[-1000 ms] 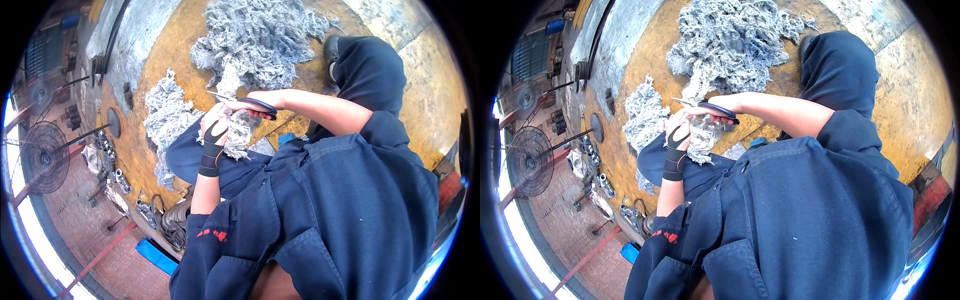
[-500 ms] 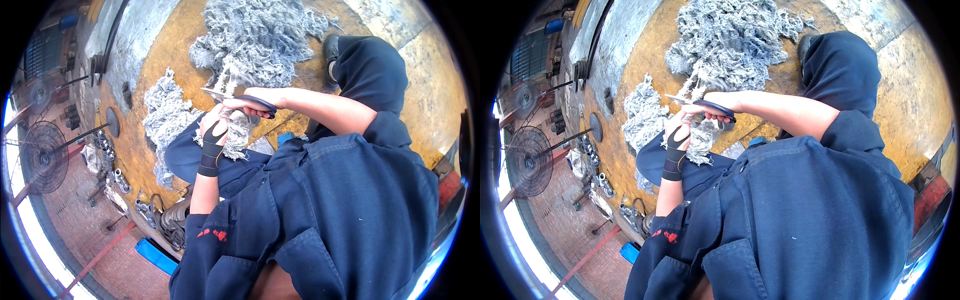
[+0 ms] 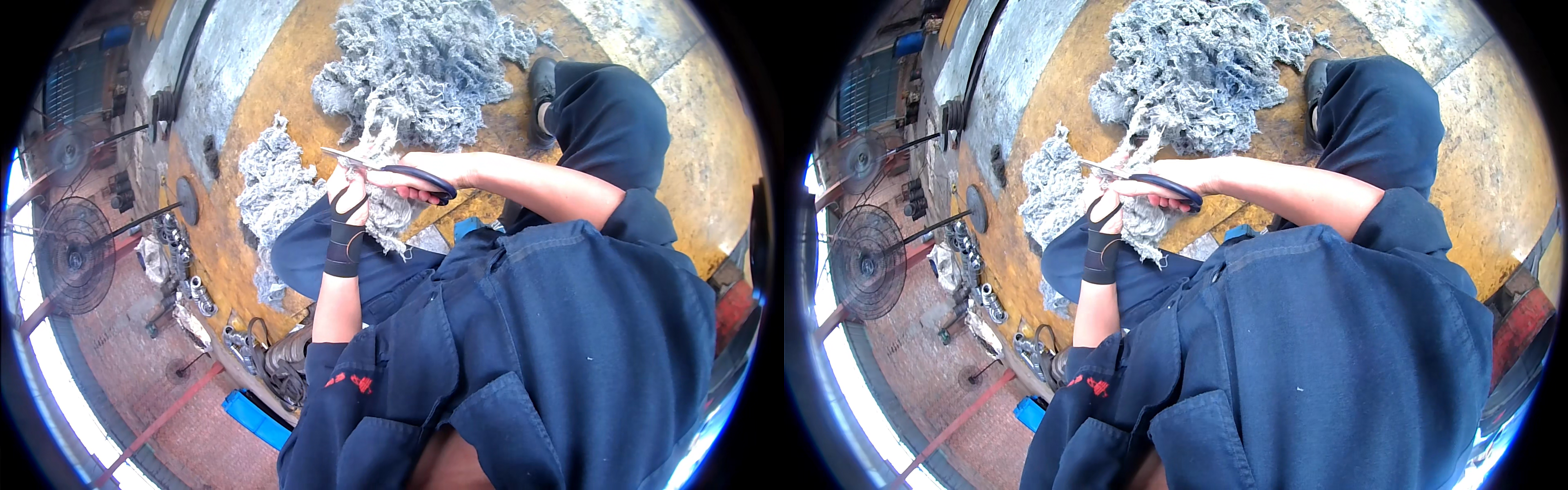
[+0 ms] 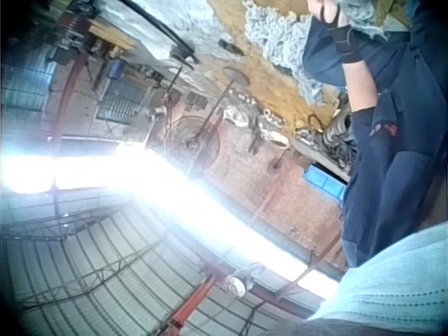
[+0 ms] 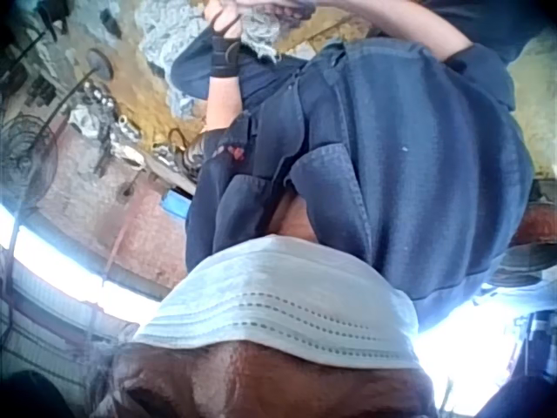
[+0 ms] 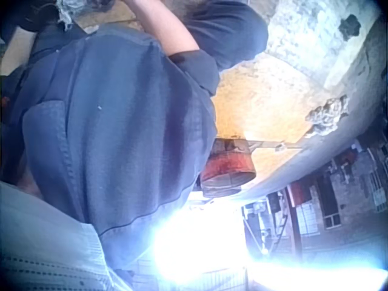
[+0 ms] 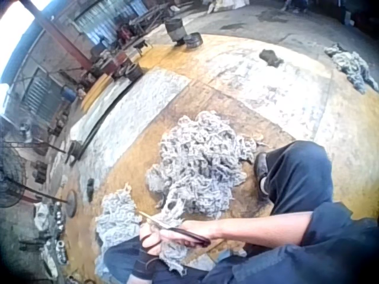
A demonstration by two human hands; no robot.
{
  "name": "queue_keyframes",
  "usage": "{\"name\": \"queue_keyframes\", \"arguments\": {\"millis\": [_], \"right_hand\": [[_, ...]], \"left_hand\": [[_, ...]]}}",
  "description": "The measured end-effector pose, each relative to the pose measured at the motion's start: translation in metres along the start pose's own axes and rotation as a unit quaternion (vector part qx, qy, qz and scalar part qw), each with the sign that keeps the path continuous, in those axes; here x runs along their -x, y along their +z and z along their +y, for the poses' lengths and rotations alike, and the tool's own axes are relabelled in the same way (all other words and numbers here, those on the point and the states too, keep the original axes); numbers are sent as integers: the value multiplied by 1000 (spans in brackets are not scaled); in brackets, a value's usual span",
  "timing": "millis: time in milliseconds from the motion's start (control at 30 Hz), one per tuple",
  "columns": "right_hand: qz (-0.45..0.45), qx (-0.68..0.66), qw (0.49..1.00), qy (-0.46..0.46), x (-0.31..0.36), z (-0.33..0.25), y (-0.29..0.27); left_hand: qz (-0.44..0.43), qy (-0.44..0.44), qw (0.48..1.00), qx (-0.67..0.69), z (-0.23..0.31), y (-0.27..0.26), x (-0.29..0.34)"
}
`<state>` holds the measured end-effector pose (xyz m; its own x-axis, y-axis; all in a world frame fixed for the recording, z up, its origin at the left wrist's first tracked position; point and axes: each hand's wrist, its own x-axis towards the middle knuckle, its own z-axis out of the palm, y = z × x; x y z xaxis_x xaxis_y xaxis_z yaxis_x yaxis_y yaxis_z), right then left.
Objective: The person uses scissors to cut through a large pile of tangled metal shavings while sitting on the floor.
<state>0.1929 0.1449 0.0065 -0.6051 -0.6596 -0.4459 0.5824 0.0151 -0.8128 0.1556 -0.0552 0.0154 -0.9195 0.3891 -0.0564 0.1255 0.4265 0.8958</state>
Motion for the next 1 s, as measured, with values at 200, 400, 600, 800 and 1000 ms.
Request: {"name": "queue_keyframes", "arguments": {"millis": [200,400,600,800,1000], "right_hand": [[6,-57,998,13,6,5,2],[55,-21,998,22,18,-5,2],[100,-27,994,23,14,-1,-2],[89,-116,989,15,13,-1,2],[94,-177,979,-44,14,-10,-4]], "left_hand": [[62,-95,989,-96,-21,-6,-14],[17,-33,986,-163,-3,-5,-9],[-37,31,945,-325,7,3,-12],[-58,32,932,-355,13,8,-15],[-98,49,953,-284,27,11,-29]]}}
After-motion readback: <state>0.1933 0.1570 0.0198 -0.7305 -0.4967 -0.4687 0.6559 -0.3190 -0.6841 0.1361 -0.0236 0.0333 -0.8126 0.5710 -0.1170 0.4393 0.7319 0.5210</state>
